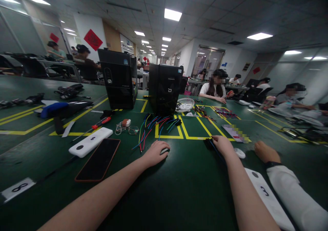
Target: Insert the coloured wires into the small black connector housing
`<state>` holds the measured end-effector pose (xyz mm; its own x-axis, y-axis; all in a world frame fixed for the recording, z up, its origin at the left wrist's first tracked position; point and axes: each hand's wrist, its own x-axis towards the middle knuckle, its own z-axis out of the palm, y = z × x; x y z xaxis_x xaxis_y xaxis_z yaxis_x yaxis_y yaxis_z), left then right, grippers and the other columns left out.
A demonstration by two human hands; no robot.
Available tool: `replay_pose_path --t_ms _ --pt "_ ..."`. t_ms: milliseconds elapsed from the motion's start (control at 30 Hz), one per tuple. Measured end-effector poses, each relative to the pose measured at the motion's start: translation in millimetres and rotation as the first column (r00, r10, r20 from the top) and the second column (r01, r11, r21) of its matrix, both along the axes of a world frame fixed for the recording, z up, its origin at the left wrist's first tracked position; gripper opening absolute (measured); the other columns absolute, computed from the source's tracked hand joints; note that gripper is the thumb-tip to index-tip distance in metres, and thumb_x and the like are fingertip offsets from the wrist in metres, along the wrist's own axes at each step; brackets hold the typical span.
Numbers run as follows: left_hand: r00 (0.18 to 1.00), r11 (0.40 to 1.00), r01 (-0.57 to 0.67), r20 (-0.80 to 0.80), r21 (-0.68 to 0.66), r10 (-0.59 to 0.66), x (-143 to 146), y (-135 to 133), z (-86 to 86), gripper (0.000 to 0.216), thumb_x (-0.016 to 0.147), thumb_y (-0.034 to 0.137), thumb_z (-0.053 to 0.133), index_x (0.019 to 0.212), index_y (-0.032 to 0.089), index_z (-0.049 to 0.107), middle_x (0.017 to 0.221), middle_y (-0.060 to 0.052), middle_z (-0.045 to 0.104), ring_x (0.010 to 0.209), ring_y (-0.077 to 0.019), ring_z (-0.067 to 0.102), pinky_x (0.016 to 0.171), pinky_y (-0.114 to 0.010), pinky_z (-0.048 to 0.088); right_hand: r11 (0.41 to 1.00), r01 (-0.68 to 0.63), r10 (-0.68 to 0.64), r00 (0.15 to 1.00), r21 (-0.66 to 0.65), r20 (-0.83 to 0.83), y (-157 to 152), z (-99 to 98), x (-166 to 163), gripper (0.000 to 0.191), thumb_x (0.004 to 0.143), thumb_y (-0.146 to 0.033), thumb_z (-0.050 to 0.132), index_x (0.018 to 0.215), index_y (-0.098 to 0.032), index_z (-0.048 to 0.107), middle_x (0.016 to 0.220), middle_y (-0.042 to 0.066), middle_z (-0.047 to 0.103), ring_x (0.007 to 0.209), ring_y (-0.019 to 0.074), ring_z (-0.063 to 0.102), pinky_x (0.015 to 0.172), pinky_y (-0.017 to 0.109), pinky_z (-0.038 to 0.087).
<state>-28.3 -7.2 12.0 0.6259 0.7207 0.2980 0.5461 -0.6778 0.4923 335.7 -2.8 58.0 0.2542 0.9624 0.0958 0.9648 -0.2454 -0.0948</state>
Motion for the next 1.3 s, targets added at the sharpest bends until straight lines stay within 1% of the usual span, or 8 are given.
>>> replay_pose_path --t_ms 200,367,467,633,800,900,1033,1300 --pt "1.0 1.0 0.003 0.003 0.0 -0.003 0 0 -0.8 0.024 0.085 0.028 0.05 0.107 0.023 0.06 0.114 -0.004 0.059 0.108 -0.0214 0.051 0.103 -0.041 0.029 0.995 0.004 -0.002 1.0 -0.096 0.018 3 0.0 -3 0.038 0.078 -0.015 0.044 0.109 -0.017 0.066 0.103 0.011 0.067 0.096 0.0217 0.061 0.077 0.027 0.044" --pt "1.0 1.0 -0.001 -0.003 0.01 0.001 0 0 -1.0 0.023 0.084 0.027 0.052 0.104 0.022 0.061 0.112 -0.005 0.06 0.107 -0.0216 0.052 0.101 -0.039 0.033 0.986 -0.011 0.009 1.0 -0.167 -0.007 4 -1.1 -4 0.037 0.084 -0.02 0.038 0.108 -0.017 0.067 0.104 0.013 0.067 0.093 0.0217 0.062 0.075 0.028 0.044" --pt "1.0 1.0 -0.006 -0.002 0.01 0.006 0 0 -0.2 0.023 0.084 0.027 0.052 0.104 0.023 0.062 0.112 -0.005 0.06 0.106 -0.0214 0.052 0.1 -0.038 0.033 0.991 0.008 -0.008 1.0 -0.131 -0.001 0 2.3 -4 0.036 0.085 -0.021 0.038 0.107 -0.017 0.067 0.104 0.012 0.067 0.093 0.0216 0.062 0.072 0.027 0.044" --pt "1.0 1.0 -0.001 0.003 0.003 0.001 0 -1 1.4 0.023 0.084 0.027 0.051 0.104 0.023 0.062 0.112 -0.004 0.06 0.106 -0.0213 0.052 0.098 -0.037 0.035 0.993 0.117 -0.119 0.991 0.033 0.065 -13 20.4 -7 0.038 0.083 -0.019 0.039 0.112 -0.016 0.064 0.109 0.013 0.065 0.096 0.0234 0.061 0.074 0.028 0.043" --pt "1.0 1.0 -0.003 0.005 0.006 0.003 0 1 -0.1 0.022 0.084 0.027 0.052 0.103 0.022 0.062 0.111 -0.005 0.06 0.106 -0.0214 0.052 0.099 -0.038 0.034 0.996 -0.03 0.03 1.0 -0.083 0.004 -20 33.5 -14 0.037 0.076 -0.017 0.048 0.107 -0.019 0.068 0.107 0.008 0.067 0.095 0.021 0.061 0.075 0.025 0.043" --pt "1.0 1.0 0.005 0.008 0.013 -0.005 0 1 -1.2 0.022 0.084 0.026 0.052 0.103 0.022 0.062 0.111 -0.004 0.06 0.106 -0.0212 0.052 0.099 -0.038 0.034 0.991 -0.01 0.01 1.0 -0.135 -0.002 -21 32.7 -15 0.034 0.075 -0.016 0.049 0.101 -0.02 0.07 0.101 0.008 0.068 0.091 0.021 0.062 0.07 0.025 0.043" --pt "1.0 1.0 0.007 0.01 0.016 -0.007 0 1 -1.4 0.022 0.084 0.027 0.052 0.103 0.022 0.062 0.111 -0.004 0.06 0.106 -0.0212 0.052 0.1 -0.038 0.033 0.983 0.023 -0.027 0.999 -0.18 -0.022 -20 29.2 -11 0.028 0.081 -0.025 0.047 0.091 -0.018 0.072 0.092 0.01 0.07 0.081 0.0208 0.063 0.064 0.026 0.041" --pt "1.0 0.999 0.011 0.006 0.03 -0.012 1 1 -2.4 0.021 0.084 0.026 0.053 0.102 0.022 0.062 0.11 -0.004 0.06 0.105 -0.0207 0.052 0.097 -0.037 0.034 0.998 -0.015 0.016 1.0 -0.065 0.001 -19 27.3 -11 0.024 0.076 -0.019 0.051 0.09 -0.017 0.07 0.092 0.008 0.069 0.084 0.0198 0.061 0.063 0.024 0.038"
